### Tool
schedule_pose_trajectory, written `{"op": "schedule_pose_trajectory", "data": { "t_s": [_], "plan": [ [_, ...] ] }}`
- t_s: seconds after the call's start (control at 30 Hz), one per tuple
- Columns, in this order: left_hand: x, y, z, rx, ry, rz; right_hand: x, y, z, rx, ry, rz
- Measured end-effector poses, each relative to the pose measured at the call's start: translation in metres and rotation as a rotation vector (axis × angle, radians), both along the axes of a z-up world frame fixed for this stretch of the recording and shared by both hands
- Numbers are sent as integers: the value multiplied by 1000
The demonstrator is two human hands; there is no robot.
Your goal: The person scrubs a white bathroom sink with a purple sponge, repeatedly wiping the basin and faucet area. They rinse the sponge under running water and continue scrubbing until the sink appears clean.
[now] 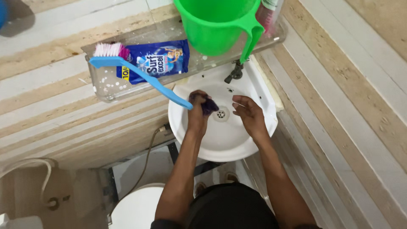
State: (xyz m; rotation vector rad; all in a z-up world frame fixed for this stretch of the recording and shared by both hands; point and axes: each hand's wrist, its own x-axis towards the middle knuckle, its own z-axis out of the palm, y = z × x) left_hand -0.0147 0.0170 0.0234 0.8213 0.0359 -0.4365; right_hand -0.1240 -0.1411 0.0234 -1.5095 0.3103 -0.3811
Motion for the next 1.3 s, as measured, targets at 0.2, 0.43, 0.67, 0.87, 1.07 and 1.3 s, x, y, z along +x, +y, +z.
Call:
{"op": "schedule_pose_trajectory", "data": {
  "t_s": [0.2,0.43,0.67,0.87,1.07,1.3],
  "plan": [
    [6,-27,9,142,46,0,-27,1,-8,63,107,-150],
    [12,-35,9,241,-13,6,-40,-5,-38,89,125,-148],
    [13,-34,18,265,20,5,-41,2,-43,99,130,-108],
    [13,-13,18,189,-35,-86,-36,15,-22,105,170,-90],
    [12,-5,26,367,10,-89,-33,23,-3,102,173,-117],
    [-4,-17,31,414,-98,-42,-40,22,6,86,174,-118]
  ]
}}
